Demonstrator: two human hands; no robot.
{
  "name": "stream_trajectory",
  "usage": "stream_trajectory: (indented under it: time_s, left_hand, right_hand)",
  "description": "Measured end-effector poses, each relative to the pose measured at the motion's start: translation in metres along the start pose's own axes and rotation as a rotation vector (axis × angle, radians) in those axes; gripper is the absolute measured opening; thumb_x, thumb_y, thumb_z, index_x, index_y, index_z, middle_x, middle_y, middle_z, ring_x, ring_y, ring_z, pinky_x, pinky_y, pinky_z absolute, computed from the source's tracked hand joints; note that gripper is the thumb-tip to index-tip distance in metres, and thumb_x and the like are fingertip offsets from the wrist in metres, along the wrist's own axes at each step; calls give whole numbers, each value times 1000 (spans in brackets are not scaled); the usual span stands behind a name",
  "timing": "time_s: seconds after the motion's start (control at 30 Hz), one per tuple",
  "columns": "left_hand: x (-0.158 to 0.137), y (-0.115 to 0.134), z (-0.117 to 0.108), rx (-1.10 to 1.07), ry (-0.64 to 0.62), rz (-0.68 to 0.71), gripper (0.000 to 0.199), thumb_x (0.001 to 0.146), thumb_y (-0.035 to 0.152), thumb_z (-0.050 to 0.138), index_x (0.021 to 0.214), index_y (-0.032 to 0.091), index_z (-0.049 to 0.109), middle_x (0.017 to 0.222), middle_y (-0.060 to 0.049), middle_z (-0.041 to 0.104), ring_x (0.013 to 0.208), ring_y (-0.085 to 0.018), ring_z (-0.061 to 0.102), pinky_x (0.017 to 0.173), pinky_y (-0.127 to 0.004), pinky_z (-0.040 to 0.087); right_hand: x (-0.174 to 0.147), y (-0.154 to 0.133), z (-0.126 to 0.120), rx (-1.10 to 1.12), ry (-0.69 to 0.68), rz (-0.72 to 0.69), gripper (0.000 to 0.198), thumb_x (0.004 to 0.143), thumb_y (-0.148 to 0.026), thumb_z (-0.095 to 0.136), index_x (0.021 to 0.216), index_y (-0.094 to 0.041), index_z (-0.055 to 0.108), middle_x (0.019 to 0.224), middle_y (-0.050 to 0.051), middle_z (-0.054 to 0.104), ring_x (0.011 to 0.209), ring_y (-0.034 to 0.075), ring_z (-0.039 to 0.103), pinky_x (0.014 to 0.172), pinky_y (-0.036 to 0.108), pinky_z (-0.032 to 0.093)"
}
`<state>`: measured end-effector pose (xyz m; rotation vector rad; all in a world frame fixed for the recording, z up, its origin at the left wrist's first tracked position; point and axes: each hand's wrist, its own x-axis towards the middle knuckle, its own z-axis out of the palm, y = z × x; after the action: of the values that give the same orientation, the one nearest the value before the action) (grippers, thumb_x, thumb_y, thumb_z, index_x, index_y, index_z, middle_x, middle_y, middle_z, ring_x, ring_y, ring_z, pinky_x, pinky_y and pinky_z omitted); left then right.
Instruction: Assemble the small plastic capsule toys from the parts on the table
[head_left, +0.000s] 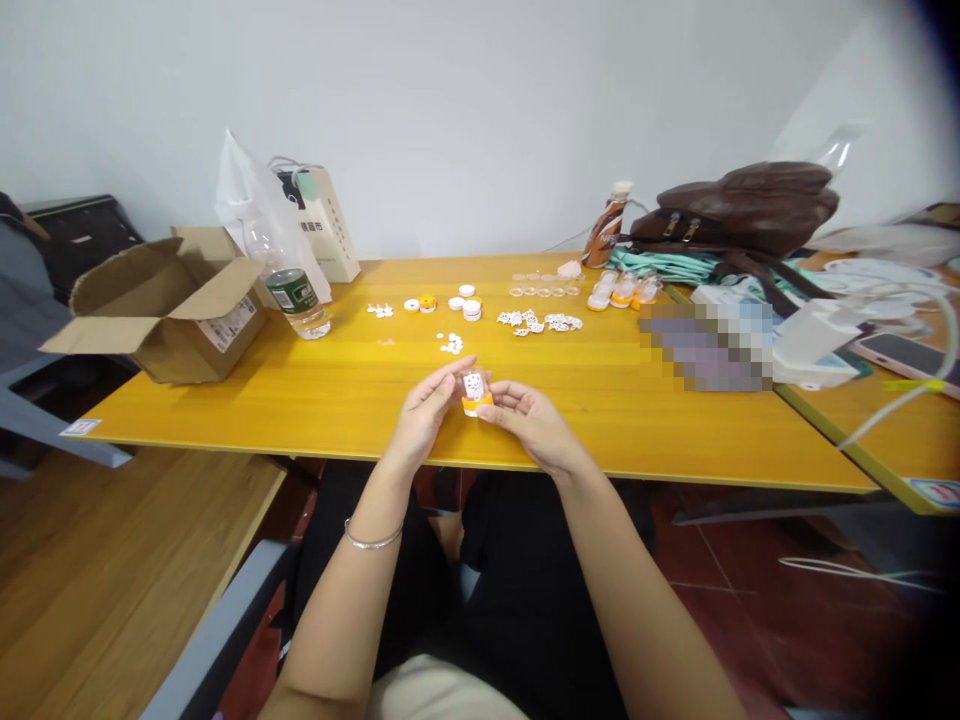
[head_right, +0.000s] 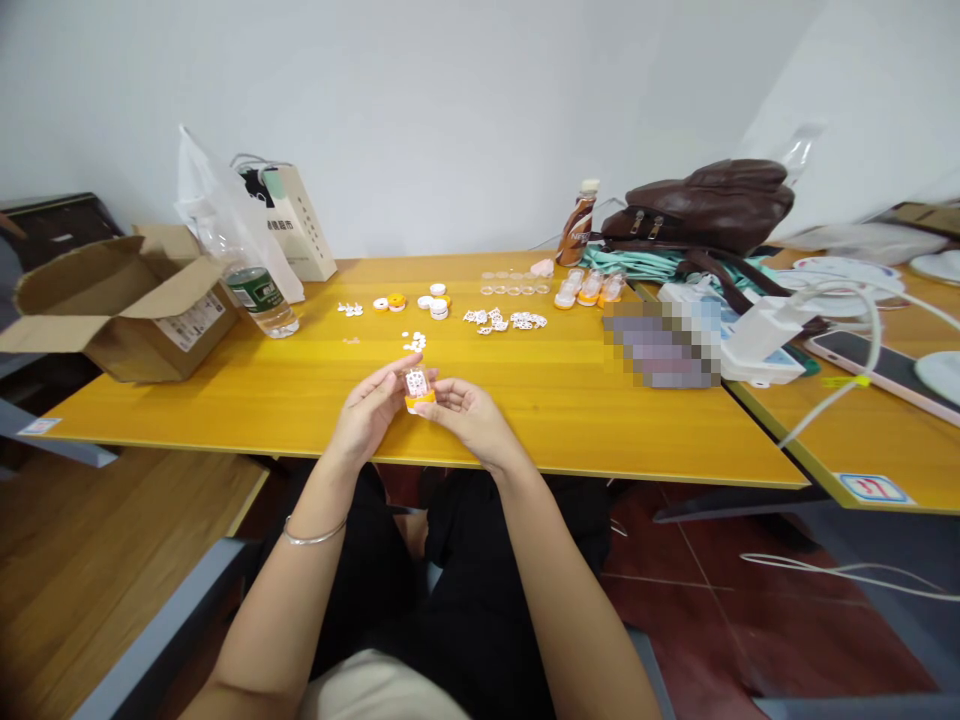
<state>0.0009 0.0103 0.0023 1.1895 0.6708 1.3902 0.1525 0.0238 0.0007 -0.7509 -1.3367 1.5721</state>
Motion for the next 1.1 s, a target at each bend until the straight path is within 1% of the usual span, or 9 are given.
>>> stream_trajectory:
  time_s: [0.1, 0.23, 0.33, 0.43, 0.57, 0.67, 0.8, 0.87, 1.1]
  left_hand:
    - [1, -2, 3, 51, 41, 25, 36, 77, 39, 63, 106, 18, 59, 96, -9, 69, 94, -21, 63, 88, -35, 45]
    - [3, -3, 5, 204, 150, 85, 31, 65, 30, 75, 89, 18, 59, 89, -4, 66, 83, -14, 62, 78, -26, 46]
    - [3, -3, 3, 230, 118, 88, 28, 69, 30, 72, 92, 18, 61, 90, -4, 65, 81, -13, 61, 78, -25, 46]
    - [1, -3, -2, 189, 52, 93, 29, 72, 30, 69, 98, 18, 63, 94, -5, 65, 87, -15, 61, 81, -26, 46]
    - [0, -3, -4, 133, 18, 70, 30, 73, 31, 68, 100, 17, 62, 97, -7, 65, 94, -19, 61, 85, -29, 45]
    - [1, -4, -1, 150, 54, 73, 30, 72, 31, 69, 98, 16, 61, 96, -7, 64, 93, -18, 61, 86, -30, 45]
    - [3, -8, 4, 234, 194, 127, 29, 65, 28, 74, 85, 16, 55, 82, -2, 63, 79, -13, 61, 79, -28, 46]
    - [3, -10, 5, 282, 243, 159, 31, 63, 25, 76, 80, 17, 52, 78, -1, 61, 77, -12, 59, 79, -28, 45]
    - [3, -4, 7, 223, 168, 136, 26, 69, 29, 71, 87, 17, 56, 91, -4, 64, 84, -14, 61, 79, -28, 47]
  right_hand:
    - [0, 1, 1, 2, 15, -8, 27, 57, -25, 78, 79, -20, 63, 86, 0, 68, 81, 13, 62, 88, 31, 44]
    - [0, 2, 1, 2, 21, -4, 29, 54, -23, 79, 77, -20, 63, 82, -2, 67, 76, 12, 62, 85, 30, 47]
    - [-1, 2, 1, 15, 26, 2, 31, 52, -21, 80, 77, -20, 63, 81, -2, 67, 75, 11, 62, 84, 29, 47]
    - [-1, 1, 1, 27, 16, 6, 32, 51, -19, 81, 79, -20, 64, 81, -2, 67, 75, 11, 62, 85, 29, 47]
    - [-2, -1, 2, 2, -8, 6, 31, 53, -22, 79, 80, -20, 64, 83, -1, 68, 76, 12, 62, 85, 31, 47]
    - [-1, 1, 2, -17, 21, -3, 33, 52, -24, 80, 79, -20, 62, 83, 0, 67, 76, 12, 62, 85, 31, 47]
    - [2, 8, 4, -55, 122, -47, 36, 49, -25, 81, 76, -20, 57, 78, -1, 64, 72, 12, 60, 81, 31, 48]
    - [3, 11, 4, -70, 152, -64, 38, 48, -26, 81, 75, -20, 56, 76, -2, 62, 71, 12, 59, 79, 31, 49]
    - [3, 7, 4, -7, 156, -36, 39, 47, -26, 82, 75, -20, 55, 76, -2, 62, 71, 11, 59, 80, 30, 48]
